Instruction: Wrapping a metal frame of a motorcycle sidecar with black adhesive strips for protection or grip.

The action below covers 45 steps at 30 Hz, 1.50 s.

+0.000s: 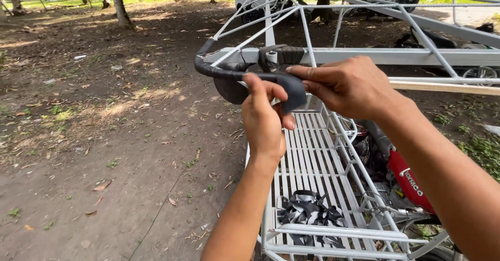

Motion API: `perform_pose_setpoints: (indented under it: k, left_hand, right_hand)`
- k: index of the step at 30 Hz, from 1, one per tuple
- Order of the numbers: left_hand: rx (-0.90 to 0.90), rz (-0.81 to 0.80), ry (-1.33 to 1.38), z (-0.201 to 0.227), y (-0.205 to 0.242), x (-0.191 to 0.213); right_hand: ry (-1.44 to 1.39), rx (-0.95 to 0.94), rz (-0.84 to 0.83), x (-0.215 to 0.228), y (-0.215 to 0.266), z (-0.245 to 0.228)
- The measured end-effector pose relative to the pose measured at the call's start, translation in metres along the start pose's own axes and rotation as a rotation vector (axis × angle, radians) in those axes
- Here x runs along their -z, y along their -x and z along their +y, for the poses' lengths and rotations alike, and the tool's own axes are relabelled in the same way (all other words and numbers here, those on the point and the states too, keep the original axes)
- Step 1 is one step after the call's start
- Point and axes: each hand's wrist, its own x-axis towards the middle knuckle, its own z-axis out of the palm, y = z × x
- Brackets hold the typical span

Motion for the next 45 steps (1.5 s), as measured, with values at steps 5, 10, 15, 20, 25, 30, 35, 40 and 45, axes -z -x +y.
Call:
perform_pose_setpoints:
  k: [5, 10, 15, 20, 25, 30, 35, 40, 45]
  left_hand:
    - [-0.045, 0.041, -0.135, -0.024, -0.006, 0.002]
    - [0.091, -0.091, -0.357, -0.009, 0.007, 0.005]
    - [-0.106, -0.188, -0.547, -0.016, 0.041, -0.001]
    - [-0.205, -0.176, -0.478, -0.023, 0.070, -0.025]
    - [-0.134, -0.199, -0.400, -0.039, 0.075, -0.014]
    - [-0.397, -0.224, -0.466, -0.094, 0.035, 0.014]
    - [-0.437, -0.267, -0.435, -0.118, -0.024, 0.000]
    - [-0.402, -0.357, -0.238, -0.101, -0.031, 0.004]
    - [-0.287, -0.132, -0.325, -0.062, 0.025, 0.020]
  right_hand:
    - [0.069, 0.094, 0.044, 0.004, 0.003, -0.005]
    - [0.440, 0.115, 0.003, -0.004, 0.017, 0.003]
    - [0.684, 0.189, 0.303, -0.025, 0.027, 0.025]
    - [0.779, 0.179, 0.238, -0.028, 0.033, 0.038]
    - [0.682, 0.135, 0.173, -0.021, 0.024, 0.033]
    - [0.555, 0.100, 0.248, -0.025, 0.017, 0.007]
    - [0.774, 0.136, 0.375, -0.043, 0.021, 0.029]
    - [0.739, 0.212, 0.562, -0.055, 0.021, 0.035]
    - [0.703, 0.279, 0.611, -0.060, 0.020, 0.036]
